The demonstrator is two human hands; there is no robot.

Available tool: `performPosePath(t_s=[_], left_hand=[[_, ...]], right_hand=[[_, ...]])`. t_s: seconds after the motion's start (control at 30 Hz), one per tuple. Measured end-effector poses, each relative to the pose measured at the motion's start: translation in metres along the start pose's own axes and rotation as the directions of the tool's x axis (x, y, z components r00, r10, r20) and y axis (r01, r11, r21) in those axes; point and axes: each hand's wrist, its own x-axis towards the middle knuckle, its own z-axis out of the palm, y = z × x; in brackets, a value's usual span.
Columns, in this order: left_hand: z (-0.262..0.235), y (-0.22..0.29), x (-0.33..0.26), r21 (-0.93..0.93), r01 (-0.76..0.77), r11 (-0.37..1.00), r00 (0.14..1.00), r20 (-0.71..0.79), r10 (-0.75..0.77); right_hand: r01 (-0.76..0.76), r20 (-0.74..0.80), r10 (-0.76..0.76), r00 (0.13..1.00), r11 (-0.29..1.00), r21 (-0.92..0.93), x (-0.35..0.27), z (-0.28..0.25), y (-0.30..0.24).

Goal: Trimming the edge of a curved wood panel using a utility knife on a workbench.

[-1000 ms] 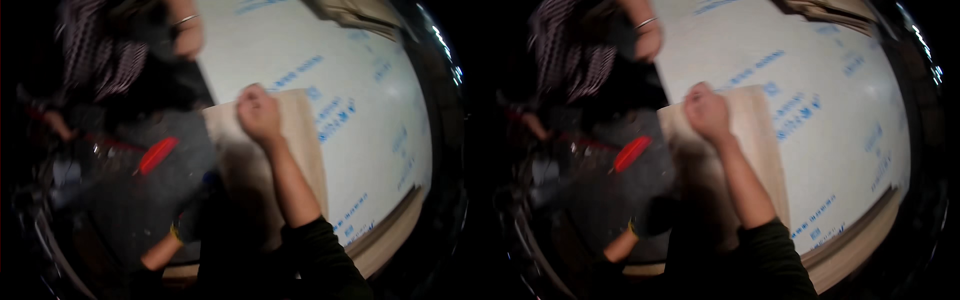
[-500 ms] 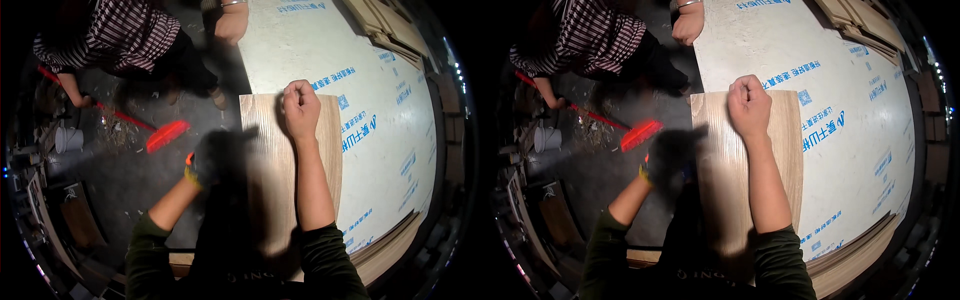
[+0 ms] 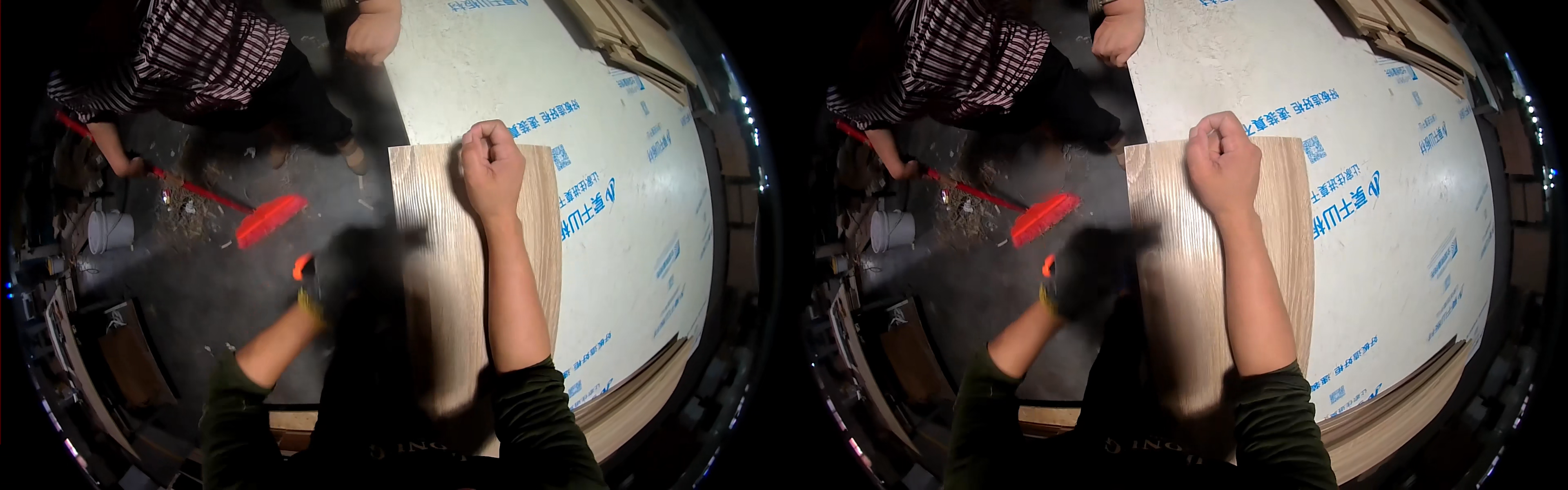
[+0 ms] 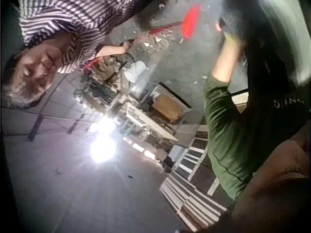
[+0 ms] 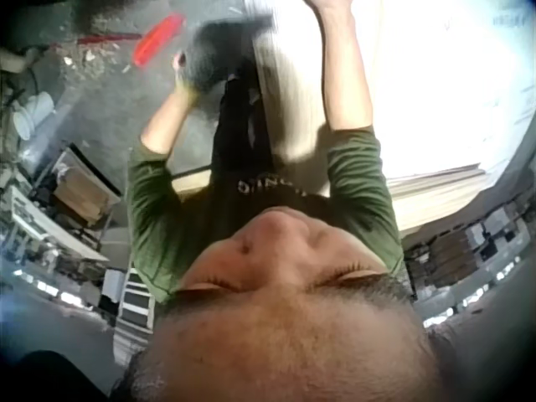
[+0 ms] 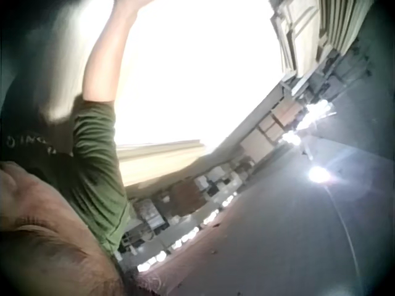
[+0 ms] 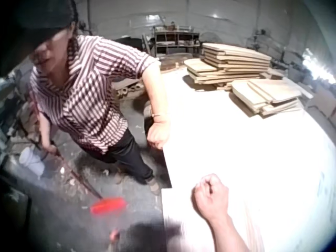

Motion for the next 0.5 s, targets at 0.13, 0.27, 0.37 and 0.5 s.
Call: performPosePath(t_s=[0.13,0.27,0.37,0.5], left_hand=[[0.020,-0.006,-0.071,-0.061,-0.085,0.995,0.996,0.027,0.086],[-0.018,-0.030,-0.006,-0.204,0.139,0.969,0.990,0.043,-0.133],[-0.032,-0.002,0.037,-0.182,0.090,0.979,0.996,0.004,-0.091],[0.004,-0.006,-0.036,0.136,-0.136,0.981,0.991,0.038,0.132]], right_hand=[[0.016,-0.006,-0.015,1.000,1.000,0.004,0.000,0.007,-0.006],[0.005,0.014,-0.006,1.000,1.000,0.023,0.000,0.006,-0.002],[0.006,-0.001,-0.006,1.000,1.000,0.009,0.000,0.003,0.000],[0.086,-0.045,-0.090,0.995,0.994,-0.070,0.005,0.002,-0.007]])
